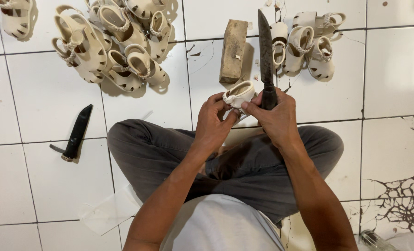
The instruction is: The person sits on a tiled floor and repeatedly trims the soles of white sandals using a knife and a wooden block. They pick up each sandal, place it on the block, shave off excess material, and set the sandal aside. The process is repeated for multiple sandals.
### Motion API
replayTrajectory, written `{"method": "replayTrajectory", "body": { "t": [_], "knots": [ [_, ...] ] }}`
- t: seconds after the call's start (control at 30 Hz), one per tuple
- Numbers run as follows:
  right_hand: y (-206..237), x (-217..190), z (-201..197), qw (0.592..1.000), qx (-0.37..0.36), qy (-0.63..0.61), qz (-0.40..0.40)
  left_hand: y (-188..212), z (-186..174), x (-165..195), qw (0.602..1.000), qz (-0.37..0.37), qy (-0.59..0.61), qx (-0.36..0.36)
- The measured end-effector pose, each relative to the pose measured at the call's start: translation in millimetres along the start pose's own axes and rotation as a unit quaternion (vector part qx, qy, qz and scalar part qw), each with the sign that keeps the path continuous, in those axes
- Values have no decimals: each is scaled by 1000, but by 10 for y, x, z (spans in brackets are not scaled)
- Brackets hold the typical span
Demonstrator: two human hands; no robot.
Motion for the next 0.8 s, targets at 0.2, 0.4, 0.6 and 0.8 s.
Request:
{"method": "replayTrajectory", "body": {
  "t": [0.2,0.4,0.6,0.8],
  "knots": [
    [30,-231,8,972,17,201,-118,-48,23,-169,1000,0,-25,5],
    [-1,-353,156,909,-205,198,-304,-115,158,-460,982,-79,155,-79],
    [-430,219,-81,957,-233,168,-52,-237,27,-426,980,49,191,8],
    [-638,780,-183,990,-71,110,51,-680,136,-575,991,33,115,68]
  ]
}}
Point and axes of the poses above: each hand's wrist, its own y-axis away from the middle knuckle, its own z-axis out of the palm, x = y × z, the point moved 6 cm from there along -y, towards the middle knuckle, and after that the axes turned 14 degrees about -y, right-handed, at the moved point
